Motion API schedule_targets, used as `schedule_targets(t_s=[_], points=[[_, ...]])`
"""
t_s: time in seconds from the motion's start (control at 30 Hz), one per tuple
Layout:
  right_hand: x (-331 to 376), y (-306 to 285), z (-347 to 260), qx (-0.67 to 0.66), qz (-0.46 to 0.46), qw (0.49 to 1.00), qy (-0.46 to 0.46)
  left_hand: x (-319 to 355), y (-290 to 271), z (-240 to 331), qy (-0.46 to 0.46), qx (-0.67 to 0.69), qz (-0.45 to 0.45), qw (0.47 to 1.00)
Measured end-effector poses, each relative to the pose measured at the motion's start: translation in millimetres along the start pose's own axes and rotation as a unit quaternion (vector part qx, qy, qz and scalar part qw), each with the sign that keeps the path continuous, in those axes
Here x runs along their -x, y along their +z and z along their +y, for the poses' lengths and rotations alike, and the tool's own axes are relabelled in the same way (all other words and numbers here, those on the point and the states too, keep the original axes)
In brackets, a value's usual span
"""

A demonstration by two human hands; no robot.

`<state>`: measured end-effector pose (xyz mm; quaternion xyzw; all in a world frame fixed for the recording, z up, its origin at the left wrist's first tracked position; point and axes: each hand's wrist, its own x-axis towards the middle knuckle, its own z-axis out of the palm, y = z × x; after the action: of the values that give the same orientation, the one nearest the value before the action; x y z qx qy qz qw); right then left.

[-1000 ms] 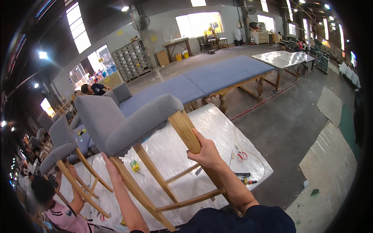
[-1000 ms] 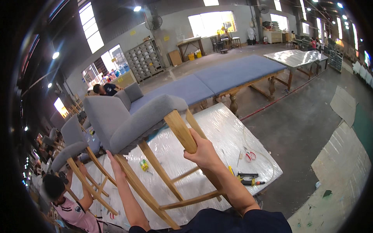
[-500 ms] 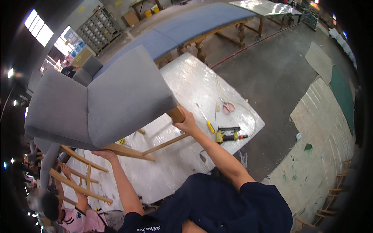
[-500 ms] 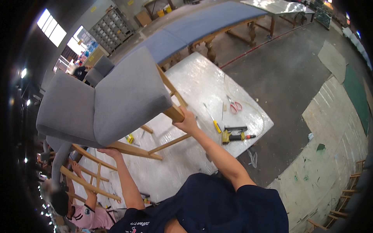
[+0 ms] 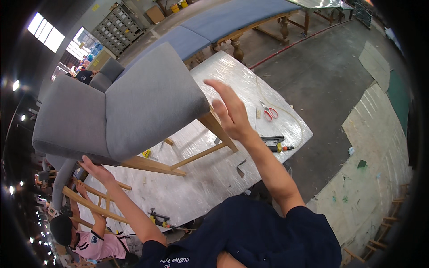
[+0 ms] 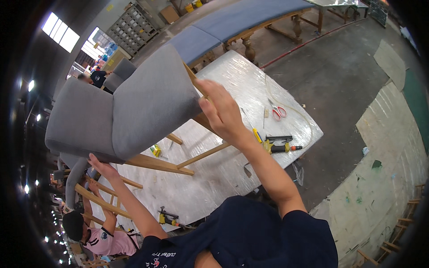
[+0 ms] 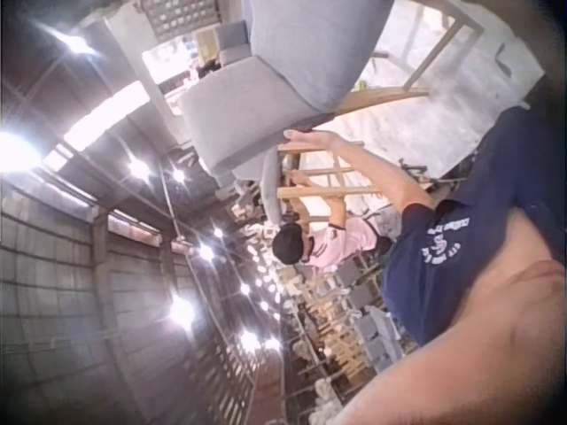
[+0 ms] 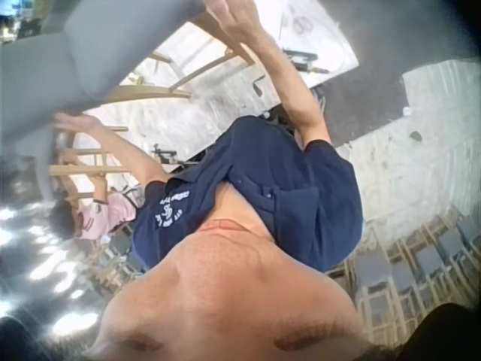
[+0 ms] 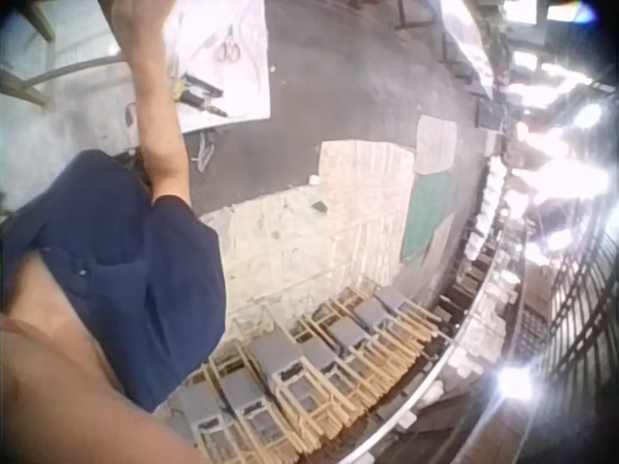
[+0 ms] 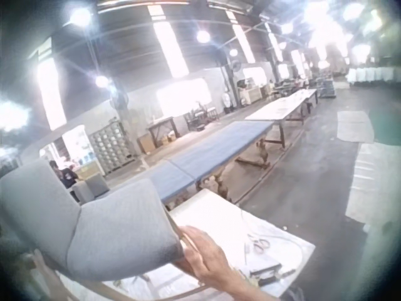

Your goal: The person is upholstering a wooden chair with grey fabric. They pull the fabric taut over the seat and backrest, using a staple gun to secure it to the wooden frame. They also use a screwdriver to tuck the fabric into the seams and a utility knife to trim excess material. The person works on different sides of the chair, ensuring the fabric is smooth and properly attached.

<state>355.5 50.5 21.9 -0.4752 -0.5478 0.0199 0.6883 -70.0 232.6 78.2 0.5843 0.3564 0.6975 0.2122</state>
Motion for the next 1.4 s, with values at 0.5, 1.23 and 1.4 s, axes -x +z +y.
schedule_targets(t_s=[0.5, 1.23, 1.4], points=[[-53.1, 114.6, -28.8, 0.374, -0.128, 0.906, -0.153, -9.2, 40.1, -16.7, -0.029, -0.001, 0.195, 0.980], [59.0, 250.7, -72.7, -0.078, -0.178, 0.964, -0.181, 31.5, 79.3, 56.5, 0.014, -0.177, 0.071, 0.981], [114.4, 115.2, -30.4, -0.221, -0.075, 0.972, 0.003, 60.8, 133.1, 111.3, 0.369, -0.292, -0.260, 0.843]])
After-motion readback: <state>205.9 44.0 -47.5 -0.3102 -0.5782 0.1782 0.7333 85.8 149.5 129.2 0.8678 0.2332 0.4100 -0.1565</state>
